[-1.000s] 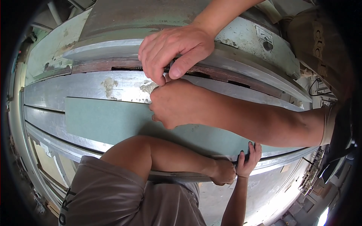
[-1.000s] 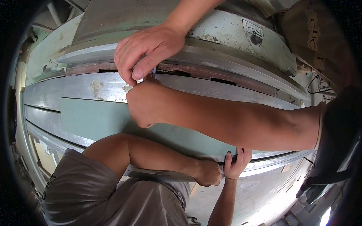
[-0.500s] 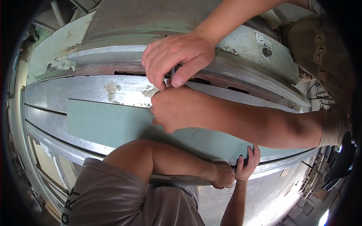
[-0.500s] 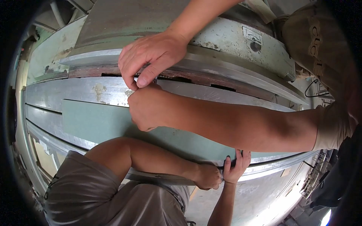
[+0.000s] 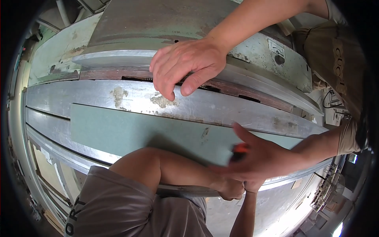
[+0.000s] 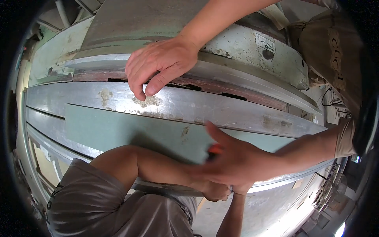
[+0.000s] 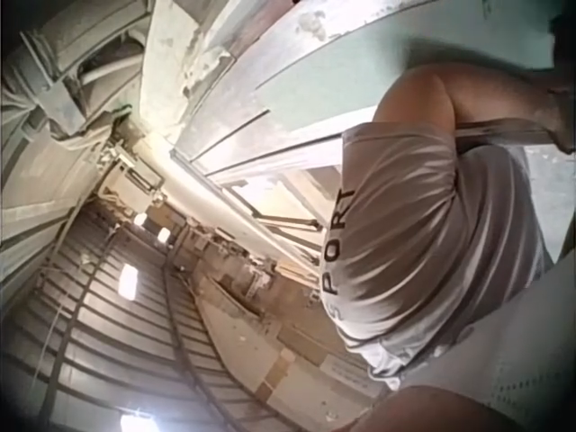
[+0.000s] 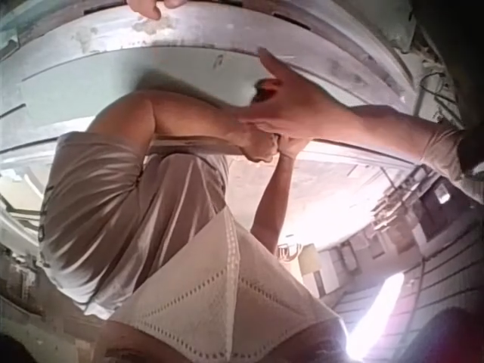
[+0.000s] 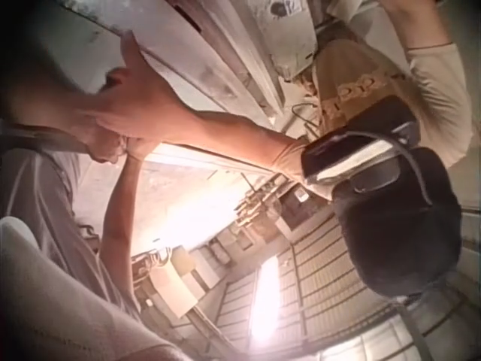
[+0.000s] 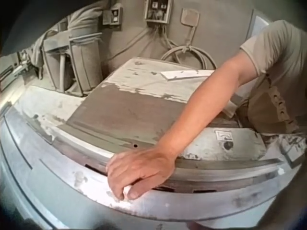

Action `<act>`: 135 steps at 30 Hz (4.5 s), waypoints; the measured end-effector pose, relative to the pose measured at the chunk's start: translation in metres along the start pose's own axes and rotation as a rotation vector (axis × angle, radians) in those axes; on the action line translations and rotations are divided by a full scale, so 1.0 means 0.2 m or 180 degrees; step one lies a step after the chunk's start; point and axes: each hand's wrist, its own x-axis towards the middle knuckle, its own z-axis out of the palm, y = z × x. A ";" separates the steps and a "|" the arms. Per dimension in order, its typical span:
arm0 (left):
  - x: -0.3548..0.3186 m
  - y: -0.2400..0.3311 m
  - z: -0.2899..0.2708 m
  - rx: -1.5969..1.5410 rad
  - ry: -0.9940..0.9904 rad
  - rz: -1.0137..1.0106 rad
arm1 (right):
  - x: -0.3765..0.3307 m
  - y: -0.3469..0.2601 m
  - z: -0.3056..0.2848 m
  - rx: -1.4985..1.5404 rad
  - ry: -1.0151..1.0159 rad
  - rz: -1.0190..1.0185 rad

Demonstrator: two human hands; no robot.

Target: Measure and move long thin wood strips along a sliding table saw in a manufacturing workshop.

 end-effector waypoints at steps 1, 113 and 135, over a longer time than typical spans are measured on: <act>0.00 0.00 0.00 0.0045 0.0021 0.0010 | -0.01 -0.01 0.01 0.0195 -0.0231 0.0635; 0.00 -0.02 -0.10 -0.0432 0.0485 0.0259 | 0.07 -0.13 -0.18 0.0096 0.0968 -0.1143; 0.10 0.10 -0.04 0.0843 0.1068 -0.0671 | 0.04 0.01 -0.14 0.0078 0.0963 -0.1648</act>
